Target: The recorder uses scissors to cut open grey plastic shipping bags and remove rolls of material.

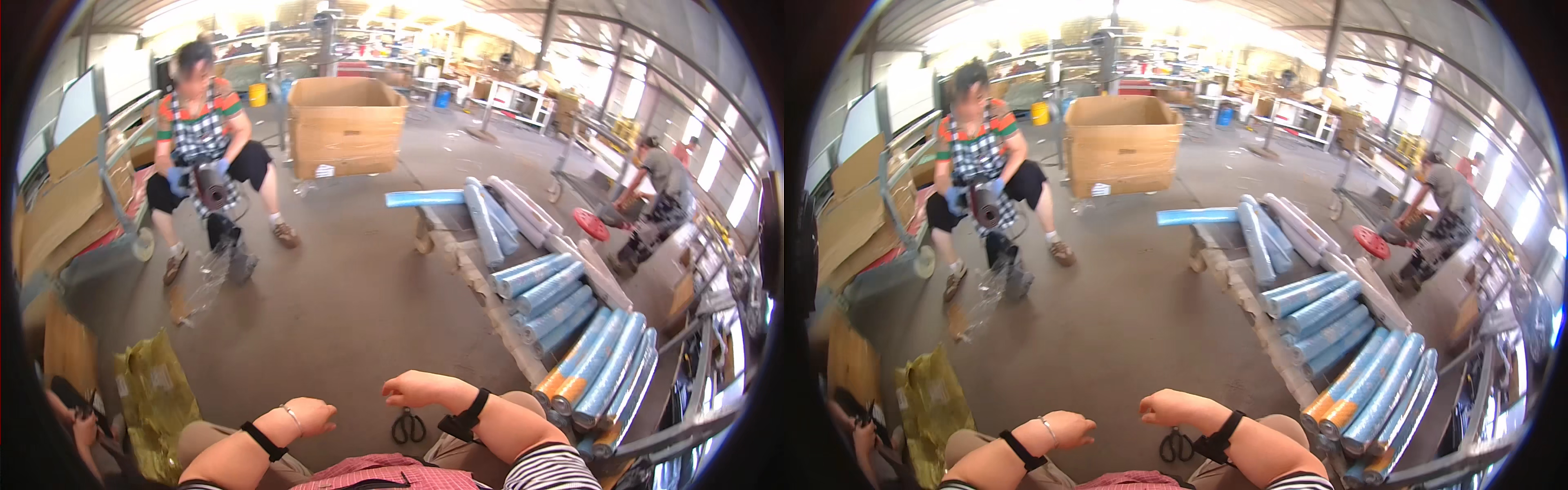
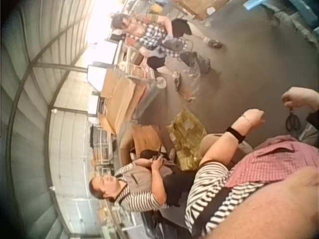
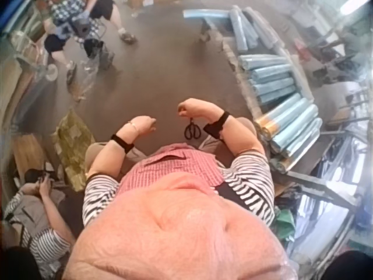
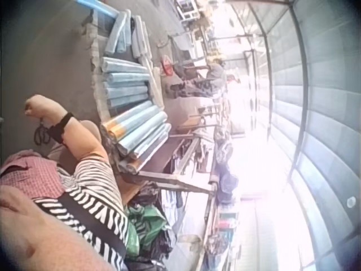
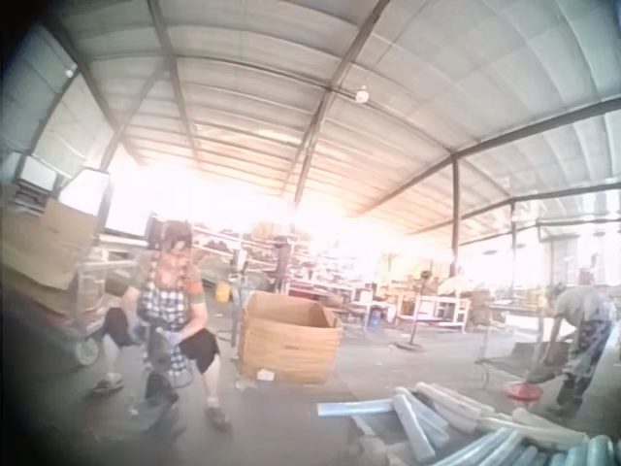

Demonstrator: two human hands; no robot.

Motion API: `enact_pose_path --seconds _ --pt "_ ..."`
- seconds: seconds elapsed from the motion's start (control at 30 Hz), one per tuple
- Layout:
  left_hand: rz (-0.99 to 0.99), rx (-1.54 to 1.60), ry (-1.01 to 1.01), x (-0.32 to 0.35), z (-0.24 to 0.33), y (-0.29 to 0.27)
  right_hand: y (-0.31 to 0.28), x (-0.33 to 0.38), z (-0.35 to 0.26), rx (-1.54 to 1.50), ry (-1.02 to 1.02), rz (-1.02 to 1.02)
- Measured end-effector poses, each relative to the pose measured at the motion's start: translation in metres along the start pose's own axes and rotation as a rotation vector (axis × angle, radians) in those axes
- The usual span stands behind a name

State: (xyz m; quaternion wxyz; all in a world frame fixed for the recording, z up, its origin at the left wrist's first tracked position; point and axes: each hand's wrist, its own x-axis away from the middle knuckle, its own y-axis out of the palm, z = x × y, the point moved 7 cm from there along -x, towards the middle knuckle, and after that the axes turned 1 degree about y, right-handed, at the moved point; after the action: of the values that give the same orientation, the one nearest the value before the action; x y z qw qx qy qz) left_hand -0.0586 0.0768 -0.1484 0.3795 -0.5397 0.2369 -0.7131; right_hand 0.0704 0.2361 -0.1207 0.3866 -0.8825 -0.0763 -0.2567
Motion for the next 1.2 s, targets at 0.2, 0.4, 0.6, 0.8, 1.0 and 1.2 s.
enact_pose_path --seconds 0.2,0.4,0.6,0.8,1.0,1.2 --pt "0.03 0.005 0.014 -0.01 -0.003 0.009 -0.006 0.002 -0.005 0.044 -0.05 0.036" --pt "0.115 0.051 -0.048 -0.006 -0.002 0.007 -0.008 0.008 -0.01 -0.069 0.029 0.078" --pt "0.139 0.011 -0.038 -0.004 -0.001 0.001 -0.014 0.009 -0.03 -0.048 -0.129 0.155" --pt "0.122 -0.029 -0.016 -0.003 0.004 0.001 -0.015 0.013 -0.036 -0.043 -0.136 0.153" --pt "0.113 0.006 -0.02 0.004 0.004 -0.004 -0.018 0.016 -0.04 -0.048 -0.139 0.167" --pt "0.088 0.061 -0.057 0.007 0.004 -0.004 -0.016 0.014 -0.034 -0.071 0.021 0.128"
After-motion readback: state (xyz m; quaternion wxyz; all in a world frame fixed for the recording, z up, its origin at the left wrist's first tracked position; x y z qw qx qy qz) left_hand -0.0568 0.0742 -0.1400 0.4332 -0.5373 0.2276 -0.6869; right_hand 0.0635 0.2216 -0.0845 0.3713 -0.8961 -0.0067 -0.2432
